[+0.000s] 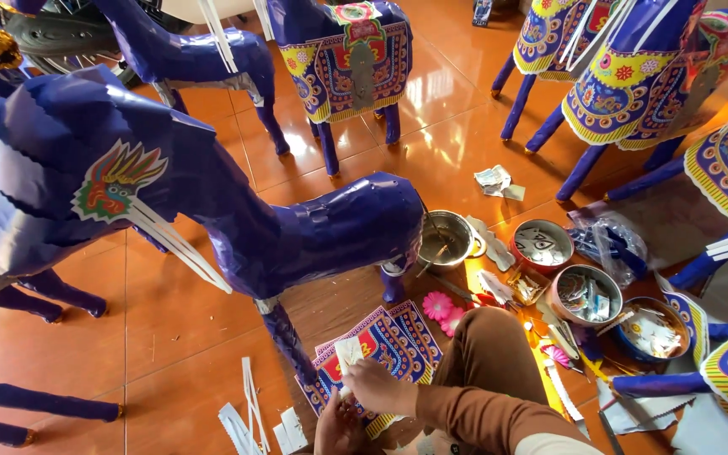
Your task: Decorating a blue paper mache horse by gluing on a flower, a yellow mane, and patterned paper.
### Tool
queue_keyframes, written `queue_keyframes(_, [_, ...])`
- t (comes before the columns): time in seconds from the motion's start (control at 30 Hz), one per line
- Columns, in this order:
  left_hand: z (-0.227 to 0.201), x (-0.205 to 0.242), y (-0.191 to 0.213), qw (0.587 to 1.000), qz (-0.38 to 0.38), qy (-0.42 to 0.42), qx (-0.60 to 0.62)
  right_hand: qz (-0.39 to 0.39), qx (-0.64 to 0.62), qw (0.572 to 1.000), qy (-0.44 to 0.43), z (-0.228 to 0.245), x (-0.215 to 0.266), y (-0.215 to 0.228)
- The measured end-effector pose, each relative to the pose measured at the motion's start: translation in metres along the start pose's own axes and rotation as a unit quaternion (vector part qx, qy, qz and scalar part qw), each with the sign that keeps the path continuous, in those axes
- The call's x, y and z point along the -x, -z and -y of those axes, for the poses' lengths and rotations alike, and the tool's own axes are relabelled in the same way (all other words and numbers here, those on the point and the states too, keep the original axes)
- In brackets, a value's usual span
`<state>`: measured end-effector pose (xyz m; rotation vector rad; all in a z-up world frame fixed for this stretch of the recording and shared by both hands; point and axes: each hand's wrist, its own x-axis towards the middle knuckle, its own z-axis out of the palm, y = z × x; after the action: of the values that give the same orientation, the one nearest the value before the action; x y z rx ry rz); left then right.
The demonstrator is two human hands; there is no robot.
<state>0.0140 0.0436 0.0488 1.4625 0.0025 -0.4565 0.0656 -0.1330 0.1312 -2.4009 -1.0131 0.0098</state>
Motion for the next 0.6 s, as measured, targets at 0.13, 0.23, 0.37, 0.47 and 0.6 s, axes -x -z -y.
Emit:
queue_keyframes(0.13, [0.015,-0.013,0.008,0.872,-0.206,0.237,0.375,-0.080,-0.128,0.984,-0.092,-0.003,-0.030,0.043])
queue_keyframes(0.23, [0.008,-0.006,0.008,0.870,-0.230,0.217,0.378,-0.123,-0.235,0.959,-0.104,0.001,-0.038,0.068])
queue_keyframes(0.37, [-0.039,0.005,-0.009,0.870,-0.237,0.183,0.392,-0.038,-0.521,0.840,-0.149,0.037,-0.028,0.103])
queue_keyframes(0.47, [-0.019,0.000,-0.004,0.874,-0.158,0.089,0.451,-0.065,-0.593,0.789,-0.148,0.037,-0.019,0.104])
queue_keyframes(0.6, [-0.031,0.004,-0.005,0.860,-0.159,0.057,0.481,-0.128,-0.558,0.798,-0.189,0.021,-0.005,0.128])
